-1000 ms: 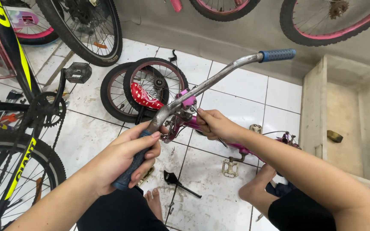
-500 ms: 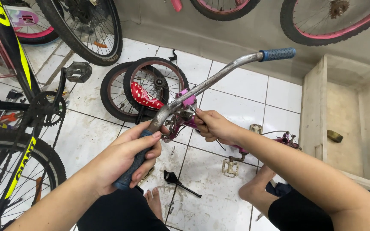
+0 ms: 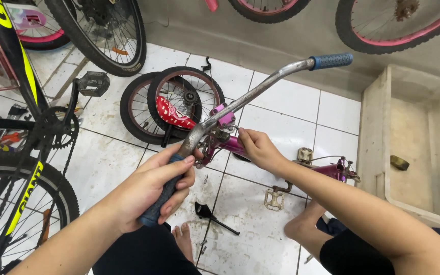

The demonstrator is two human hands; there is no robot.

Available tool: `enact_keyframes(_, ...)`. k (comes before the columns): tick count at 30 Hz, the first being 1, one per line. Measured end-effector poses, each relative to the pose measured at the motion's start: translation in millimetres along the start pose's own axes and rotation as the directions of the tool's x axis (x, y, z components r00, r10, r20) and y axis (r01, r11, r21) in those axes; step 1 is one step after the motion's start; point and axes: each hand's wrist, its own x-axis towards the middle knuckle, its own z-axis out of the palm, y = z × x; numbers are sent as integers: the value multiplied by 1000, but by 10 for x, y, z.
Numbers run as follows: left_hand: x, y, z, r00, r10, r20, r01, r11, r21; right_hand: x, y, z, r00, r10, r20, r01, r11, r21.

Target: Using an Allen key to tighten or loosen the bolts on a bicycle's handlebar stem to adjust or secure it.

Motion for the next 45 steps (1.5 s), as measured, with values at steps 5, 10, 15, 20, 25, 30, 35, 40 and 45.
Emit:
enact_keyframes(5,15,3,0,1000,8,7,-8,1000,4,6,-146,-32,1000,8,-21,-9,998,-63)
enact_keyframes(10,24,1,-4,1000,12,10,-12,1000,6,0,-248,-62,1000,0,6,1,994,-113)
enact_keyframes(15,23,13,9,1000,-8,-7,8,1000,-4,21,-281,-52,999,-18,26,22,989,-150)
enact_keyframes(20,17,6,7,1000,-1,-3,1,1000,2,28,-353,-53,999,-25,-24,17,966,-256)
enact_keyframes(25,5,9,12,1000,-4,-13,4,1000,22,10,-318,-110,998,-64,-19,57,962,-269)
enact_keyframes(30,18,9,6,1000,4,-5,-4,1000,20,-24,-300,-102,999,-38,10,39,966,-257)
enact_keyframes(35,30,5,4,1000,-2,-5,2,1000,7,13,-340,-66,999,-35,5,35,961,-275)
enact_keyframes(40,26,21,15,1000,-5,-17,5,1000,14,31,-447,-82,999,-46,8,46,947,-319)
enact_keyframes(45,30,25,13,1000,0,-1,0,1000,-3,30,-523,-130,998,-41,54,59,921,-386)
